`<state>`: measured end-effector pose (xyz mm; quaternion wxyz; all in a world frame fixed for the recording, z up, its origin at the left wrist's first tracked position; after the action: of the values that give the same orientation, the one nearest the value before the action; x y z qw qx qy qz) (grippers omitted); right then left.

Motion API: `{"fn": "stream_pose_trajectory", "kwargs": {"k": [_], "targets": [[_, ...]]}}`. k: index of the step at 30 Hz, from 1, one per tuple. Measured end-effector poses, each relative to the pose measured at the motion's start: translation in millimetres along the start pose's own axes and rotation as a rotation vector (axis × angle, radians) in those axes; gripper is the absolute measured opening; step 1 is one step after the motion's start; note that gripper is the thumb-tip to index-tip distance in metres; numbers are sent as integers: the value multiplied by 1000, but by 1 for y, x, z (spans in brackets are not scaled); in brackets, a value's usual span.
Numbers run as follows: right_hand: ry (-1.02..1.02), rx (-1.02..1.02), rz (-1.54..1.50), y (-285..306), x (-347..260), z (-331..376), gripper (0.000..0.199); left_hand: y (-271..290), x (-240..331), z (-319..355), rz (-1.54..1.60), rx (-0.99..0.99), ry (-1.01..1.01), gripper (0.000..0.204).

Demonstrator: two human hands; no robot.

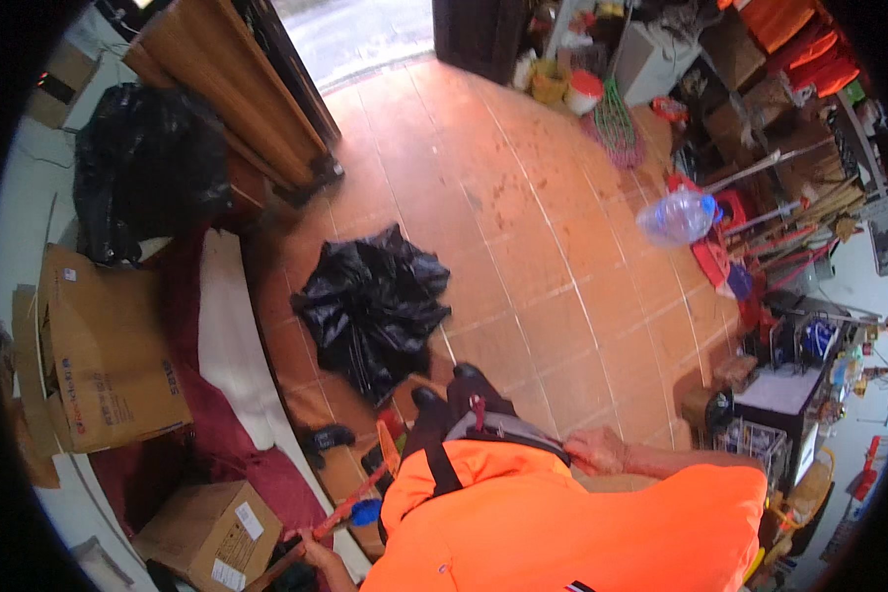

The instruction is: The person gathers a broom and dustpan inside a cluttered room, then exits into the rain using an umbrella. They walk along a wet street and sweep the road surface with the broom and dustpan.

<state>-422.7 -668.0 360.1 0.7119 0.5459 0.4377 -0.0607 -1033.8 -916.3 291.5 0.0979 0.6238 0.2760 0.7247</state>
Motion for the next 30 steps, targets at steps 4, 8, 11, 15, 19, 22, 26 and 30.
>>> {"fn": "stream_pose_trajectory", "kwargs": {"k": [4, 8, 11, 15, 19, 22, 26, 30], "targets": [[-82, 79, -116, 7, 1, -6, 17, -17, -51, -36, -30, -179, -163, 28], [-74, 133, -86, 10, 2, -12, 12, -34, -48, -14, -23, -142, -147, 28], [-103, 197, -36, 20, 1, -18, 12, -38, -48, -11, -12, -125, -135, 27], [-123, 154, 46, 17, 6, -30, 11, -44, -51, -11, -8, -100, -123, 27], [-153, 98, 72, 4, 19, -28, 10, -41, -57, -13, 12, -82, -109, 26], [-254, -5, 182, -6, 35, -25, 12, -38, -59, -12, 8, -68, -109, 26], [-454, -225, 139, -18, 47, -21, 20, -32, -67, -14, 9, -53, -107, 25], [-644, -294, -77, -30, 69, -10, 26, -23, -76, -18, 19, -44, -101, 25]]}}
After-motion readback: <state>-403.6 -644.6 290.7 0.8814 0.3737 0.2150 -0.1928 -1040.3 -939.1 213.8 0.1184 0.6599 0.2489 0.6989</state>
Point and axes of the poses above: each hand's wrist, its own z-axis away from the middle knuckle, its own y-axis out of the back of the hand, x = y × z, the point moved 9 cm from there along -z, towards the middle knuckle, and after that the axes turned 15 degrees about x, right-handed, at the moved point
